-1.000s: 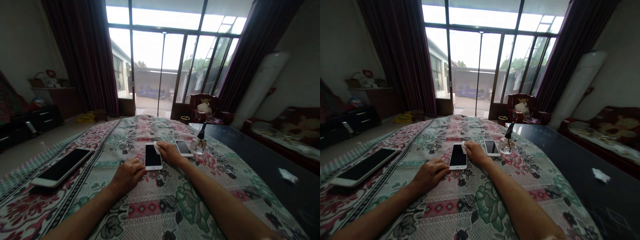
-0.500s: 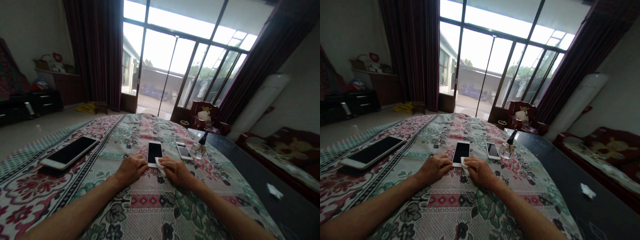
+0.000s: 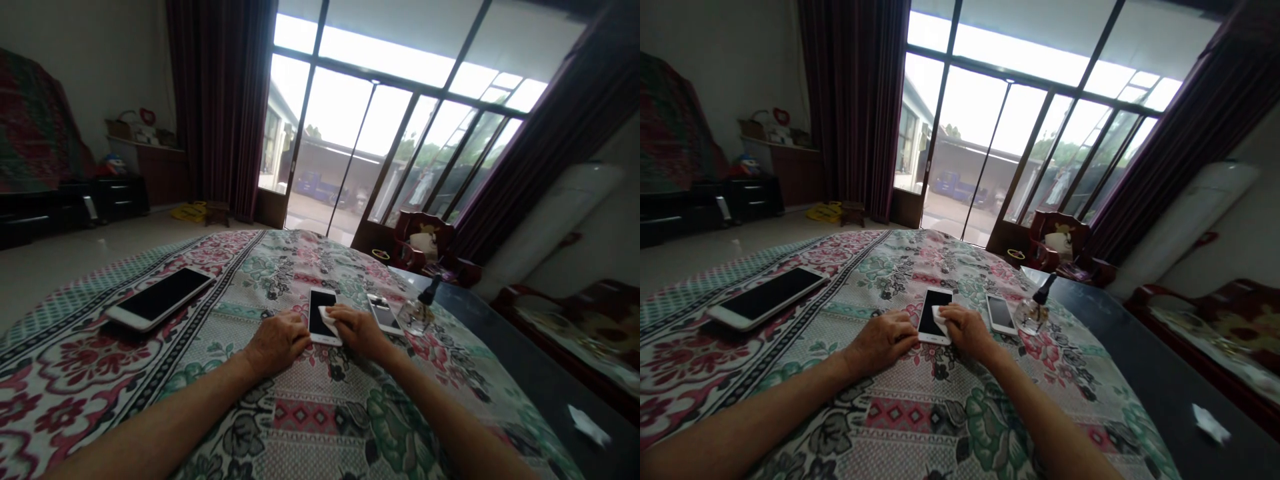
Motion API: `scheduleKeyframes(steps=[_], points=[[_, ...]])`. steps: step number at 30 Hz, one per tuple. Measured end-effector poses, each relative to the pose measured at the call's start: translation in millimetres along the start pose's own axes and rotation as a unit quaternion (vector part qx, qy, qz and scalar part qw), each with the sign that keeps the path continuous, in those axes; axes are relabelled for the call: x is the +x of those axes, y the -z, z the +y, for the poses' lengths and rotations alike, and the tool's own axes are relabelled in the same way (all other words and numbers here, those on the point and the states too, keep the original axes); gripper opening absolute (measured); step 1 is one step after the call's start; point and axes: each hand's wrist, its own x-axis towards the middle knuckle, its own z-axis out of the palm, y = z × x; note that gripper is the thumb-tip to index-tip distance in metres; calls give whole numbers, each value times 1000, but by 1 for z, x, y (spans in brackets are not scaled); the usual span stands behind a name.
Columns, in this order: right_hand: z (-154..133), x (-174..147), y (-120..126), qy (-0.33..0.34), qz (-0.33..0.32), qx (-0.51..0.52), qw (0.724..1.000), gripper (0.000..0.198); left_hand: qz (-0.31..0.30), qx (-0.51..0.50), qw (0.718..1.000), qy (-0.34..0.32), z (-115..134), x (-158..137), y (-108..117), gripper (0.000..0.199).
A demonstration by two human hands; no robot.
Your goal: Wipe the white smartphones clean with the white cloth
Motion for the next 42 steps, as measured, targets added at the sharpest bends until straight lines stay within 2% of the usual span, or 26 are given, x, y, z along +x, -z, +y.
scheduleKeyframes(steps=[6,10,18,26,34,39,42], points=[[27,28,-7,-57,5,-58,997,28,-1,-4,1000,-1,-2,0,-1,19],[31,36,-10,-71,-1,-74,995,31,2,-10,1000,2,-1,0,0,20],[-2,4,-6,8,-19,-26,999,35,14,-14,1000,-3,-3,-1,-3,19],[-37,-21,-6,36,-30,16,999,39,3,6,1000,-2,-2,-2,-1,18],[-42,-29,-12,39,-17,37,998,41,13,7,1000,-1,-1,-1,0,24],[-42,-27,-13,41,2,51,998,39,-3,11,1000,8,-3,-2,-1,21],[-39,-24,-13,28,-9,45,999,38,-8,19,1000,6,-3,-2,-1,21]])
